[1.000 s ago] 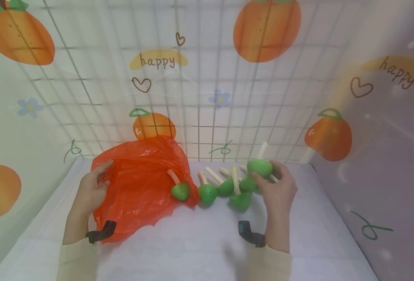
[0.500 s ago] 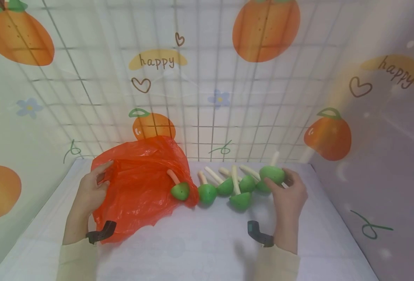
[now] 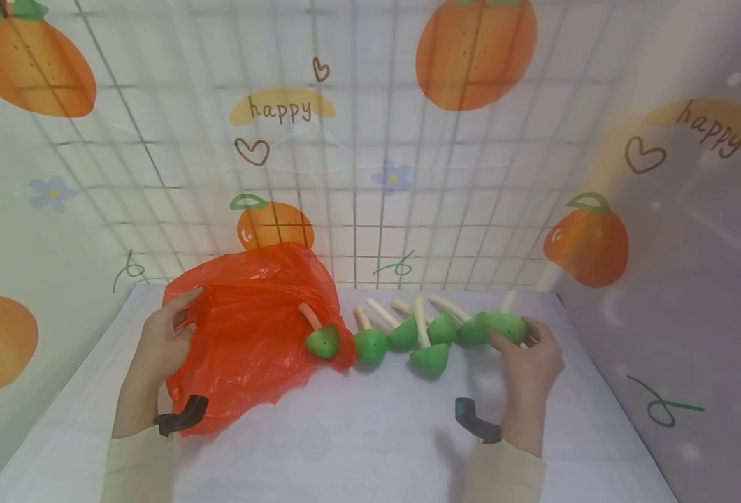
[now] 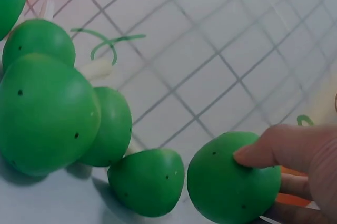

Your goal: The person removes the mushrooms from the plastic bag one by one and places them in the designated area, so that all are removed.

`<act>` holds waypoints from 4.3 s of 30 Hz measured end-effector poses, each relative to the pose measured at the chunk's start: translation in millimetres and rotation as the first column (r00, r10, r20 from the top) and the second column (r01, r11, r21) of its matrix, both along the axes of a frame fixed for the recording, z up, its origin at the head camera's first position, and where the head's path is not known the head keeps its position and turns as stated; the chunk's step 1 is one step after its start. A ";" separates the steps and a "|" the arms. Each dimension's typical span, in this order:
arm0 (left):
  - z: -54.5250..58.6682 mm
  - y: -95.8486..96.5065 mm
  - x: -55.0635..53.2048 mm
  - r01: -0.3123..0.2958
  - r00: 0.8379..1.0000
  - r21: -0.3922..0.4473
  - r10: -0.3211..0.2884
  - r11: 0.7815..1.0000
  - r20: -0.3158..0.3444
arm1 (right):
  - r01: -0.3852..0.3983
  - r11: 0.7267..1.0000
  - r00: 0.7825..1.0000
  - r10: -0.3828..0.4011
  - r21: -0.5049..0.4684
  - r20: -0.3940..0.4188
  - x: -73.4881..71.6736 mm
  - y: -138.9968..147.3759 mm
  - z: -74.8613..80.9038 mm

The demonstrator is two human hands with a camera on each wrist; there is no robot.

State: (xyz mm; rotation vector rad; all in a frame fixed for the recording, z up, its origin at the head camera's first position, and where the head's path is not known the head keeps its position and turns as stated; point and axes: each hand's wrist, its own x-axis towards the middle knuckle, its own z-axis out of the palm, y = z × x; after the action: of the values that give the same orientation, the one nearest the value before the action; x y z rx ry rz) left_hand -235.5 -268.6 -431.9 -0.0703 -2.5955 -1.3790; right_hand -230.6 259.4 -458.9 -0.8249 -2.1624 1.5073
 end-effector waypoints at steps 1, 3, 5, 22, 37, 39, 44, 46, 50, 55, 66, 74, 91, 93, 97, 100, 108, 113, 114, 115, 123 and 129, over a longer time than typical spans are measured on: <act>-0.1 0.1 0.1 0.001 1.000 0.000 -0.001 1.000 -0.003 | 0.003 1.000 1.000 -0.003 -0.011 0.005 -0.3 1.1 -1.7; -0.4 0.1 0.0 0.004 1.000 0.000 -0.004 1.000 -0.006 | 0.006 1.000 1.000 -0.005 -0.023 0.013 -1.0 3.1 -5.5; 0.0 0.2 -0.2 0.006 1.000 0.002 -0.006 1.000 -0.009 | 0.009 1.000 1.000 -0.008 -0.026 0.020 -2.2 4.7 -8.7; -0.9 0.3 -0.5 0.003 1.000 0.026 -0.003 1.000 0.013 | -0.023 0.998 0.995 0.029 -0.054 0.100 -5.3 18.6 -24.5; 3.3 -0.1 -0.3 0.008 1.000 0.018 -0.008 1.000 0.004 | -0.071 0.997 0.988 0.074 -0.028 0.137 -10.0 21.4 -36.7; 3.4 -0.3 -0.3 0.010 1.000 0.015 -0.010 1.000 0.001 | -0.075 0.997 0.988 0.077 -0.019 0.132 -10.2 21.3 -37.3; 2.8 -0.8 -0.6 0.008 1.000 0.016 -0.008 1.000 0.000 | -0.087 0.996 0.988 0.088 -0.013 0.128 -10.4 20.9 -37.7; 2.2 -0.8 -1.0 0.007 1.000 0.019 -0.007 1.000 0.000 | -0.092 0.996 0.988 0.093 -0.011 0.127 -10.5 20.7 -37.5; 0.5 -1.0 -1.7 0.007 1.000 0.021 -0.007 1.000 -0.005 | -0.103 0.995 0.987 0.102 -0.003 0.127 -10.2 20.3 -36.2; -1.1 -1.3 -2.1 0.008 1.000 0.019 -0.008 1.000 -0.014 | -0.131 0.991 0.983 0.129 0.009 0.134 -8.8 19.7 -33.2; 2.1 -0.7 -0.4 0.016 1.000 0.016 -0.015 1.000 -0.026 | -0.112 0.992 0.984 0.102 0.062 0.145 -9.0 13.7 -24.3; 1.4 -1.1 -1.6 0.014 1.000 0.020 -0.014 1.000 -0.026 | -0.119 0.986 0.984 0.101 0.115 0.146 -3.4 10.3 -13.2; 5.2 -0.2 0.7 0.016 1.000 0.022 -0.015 1.000 -0.011 | -0.144 0.961 0.984 0.163 0.236 -0.064 -6.5 -45.2 25.4; 5.1 -0.3 0.5 0.018 1.000 0.022 -0.018 1.000 -0.016 | -0.164 0.948 0.973 0.201 0.273 -0.113 -4.3 -58.9 34.0; 3.9 -0.1 -0.1 0.024 0.999 0.025 -0.023 0.999 -0.027 | -0.214 0.920 0.942 0.283 0.327 -0.180 0.5 -86.1 48.5; 2.7 -0.1 -0.9 0.026 0.999 0.029 -0.025 0.999 -0.029 | -0.259 0.903 0.913 0.344 0.341 -0.217 2.6 -105.0 55.0; 1.0 0.7 -2.0 0.022 0.999 0.018 -0.022 1.000 -0.034 | -0.328 0.845 0.819 0.477 0.423 -0.318 0.7 -146.3 55.8; 1.0 0.3 -2.3 0.024 0.999 0.018 -0.023 1.000 -0.040 | -0.378 0.825 0.788 0.525 0.420 -0.322 1.6 -162.5 54.8; 1.1 0.2 -2.2 0.024 0.999 0.018 -0.024 1.000 -0.041 | -0.385 0.821 0.780 0.533 0.422 -0.328 1.9 -164.9 54.9; 1.4 0.1 -2.0 0.025 0.999 0.017 -0.024 1.000 -0.041 | -0.391 0.818 0.772 0.541 0.423 -0.334 2.1 -167.0 54.8; 0.7 -0.8 -2.9 0.029 0.998 0.007 -0.029 1.000 -0.055 | -0.431 0.798 0.766 0.570 0.420 -0.297 3.4 -183.0 55.6; -0.7 -1.3 -4.5 0.022 0.999 0.004 -0.021 1.000 -0.042 | -0.462 0.771 0.756 0.600 0.438 -0.261 5.8 -197.7 55.9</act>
State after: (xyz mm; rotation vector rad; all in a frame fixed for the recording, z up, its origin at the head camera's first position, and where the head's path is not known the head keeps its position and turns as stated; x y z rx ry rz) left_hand -240.0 -269.9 -432.6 -0.1256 -2.5644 -1.3755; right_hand -224.8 61.7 -403.0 0.2506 -2.3466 1.2984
